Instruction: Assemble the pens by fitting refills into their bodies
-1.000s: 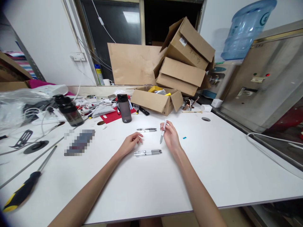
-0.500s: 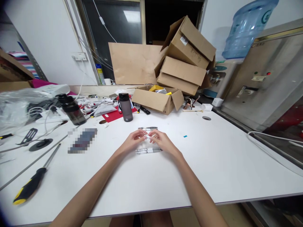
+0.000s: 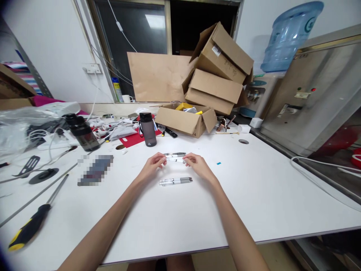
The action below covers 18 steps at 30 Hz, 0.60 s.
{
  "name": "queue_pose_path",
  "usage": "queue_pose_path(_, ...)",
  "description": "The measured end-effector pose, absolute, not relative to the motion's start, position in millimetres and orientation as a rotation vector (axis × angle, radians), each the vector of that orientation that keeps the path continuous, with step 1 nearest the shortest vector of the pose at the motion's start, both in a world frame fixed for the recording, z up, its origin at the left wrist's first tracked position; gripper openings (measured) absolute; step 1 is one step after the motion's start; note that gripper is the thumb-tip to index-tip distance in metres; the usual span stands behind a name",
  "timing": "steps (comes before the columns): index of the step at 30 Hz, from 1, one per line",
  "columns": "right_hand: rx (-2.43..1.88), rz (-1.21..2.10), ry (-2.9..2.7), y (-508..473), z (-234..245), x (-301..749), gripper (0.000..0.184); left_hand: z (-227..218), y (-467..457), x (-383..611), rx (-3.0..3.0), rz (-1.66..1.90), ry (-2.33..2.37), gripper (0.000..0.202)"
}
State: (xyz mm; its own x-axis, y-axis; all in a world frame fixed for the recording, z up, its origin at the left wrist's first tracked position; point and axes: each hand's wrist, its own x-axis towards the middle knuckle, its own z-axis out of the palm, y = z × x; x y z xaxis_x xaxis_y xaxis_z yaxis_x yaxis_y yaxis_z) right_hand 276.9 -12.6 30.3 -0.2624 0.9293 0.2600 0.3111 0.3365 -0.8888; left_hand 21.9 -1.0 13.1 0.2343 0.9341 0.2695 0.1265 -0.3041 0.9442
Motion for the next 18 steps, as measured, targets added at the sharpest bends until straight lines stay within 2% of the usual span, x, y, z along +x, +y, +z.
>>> queue_pose_path(10,-1.141,1.059,-1.929,-13,22,279,0.026,19,-4,-8,1.896,0.671,0.945,0.036)
queue_pose_path(18,-1.125,1.079,-2.085,-10,7,278,0.025,17,1,-18,2.107,0.490,0.990,0.037)
